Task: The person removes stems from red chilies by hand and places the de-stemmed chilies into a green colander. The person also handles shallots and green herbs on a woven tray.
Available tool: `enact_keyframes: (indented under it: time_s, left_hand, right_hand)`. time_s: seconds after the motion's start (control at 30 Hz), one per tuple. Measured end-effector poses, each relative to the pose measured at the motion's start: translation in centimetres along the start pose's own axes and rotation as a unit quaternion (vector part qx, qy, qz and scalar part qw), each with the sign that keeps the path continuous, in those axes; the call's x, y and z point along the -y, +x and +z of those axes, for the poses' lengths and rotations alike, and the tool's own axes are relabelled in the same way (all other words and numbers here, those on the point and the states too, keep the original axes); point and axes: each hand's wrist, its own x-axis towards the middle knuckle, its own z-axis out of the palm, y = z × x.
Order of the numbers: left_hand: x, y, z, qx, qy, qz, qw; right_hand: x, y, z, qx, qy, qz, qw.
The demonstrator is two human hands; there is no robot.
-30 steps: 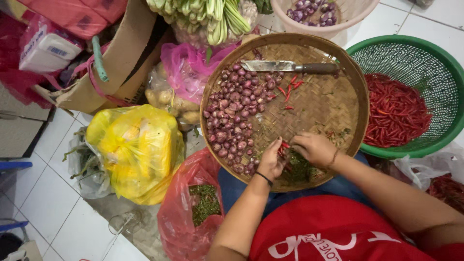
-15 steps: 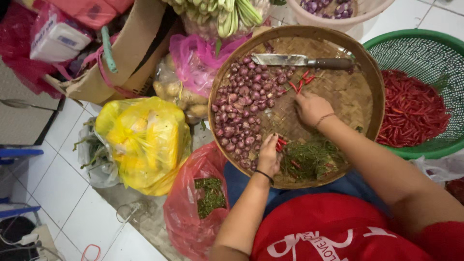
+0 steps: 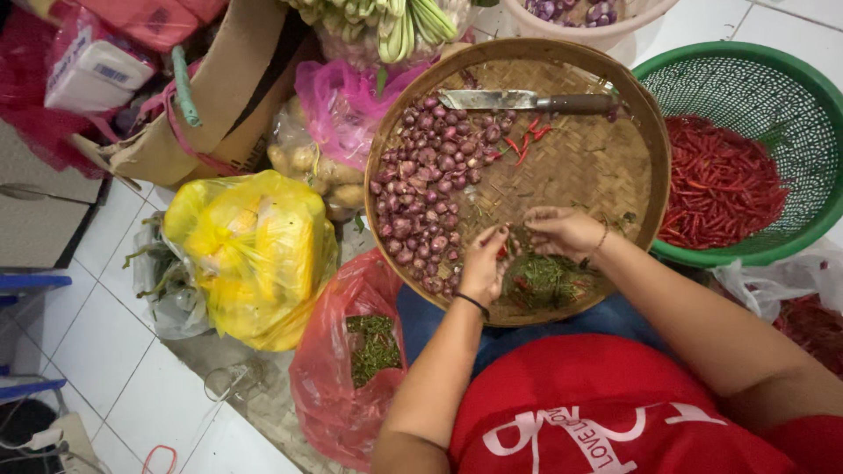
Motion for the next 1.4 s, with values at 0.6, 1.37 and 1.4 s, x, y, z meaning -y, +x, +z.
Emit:
enact_keyframes:
  time_s: [0.6, 1.37, 1.4]
  left_hand:
    - [2.4, -0.8, 3.1, -0.102, 0.11, 0.064, 0.987]
    - [14.5, 7.2, 25.4, 0.248, 0.364, 0.187, 0.878]
    - [15.0, 7.5, 26.8, 0.244, 0.434, 0.225, 0.838]
  right_hand:
    - [-1.5, -6.8, 3.1, -0.162, -0.514, -0.314, 0.782]
    - [7.7, -32.9, -5.1, -0.282, -0.46, -0.34, 0.77]
    - [7.5, -33.4, -5.7, -0.296, -0.459, -0.334, 0.769]
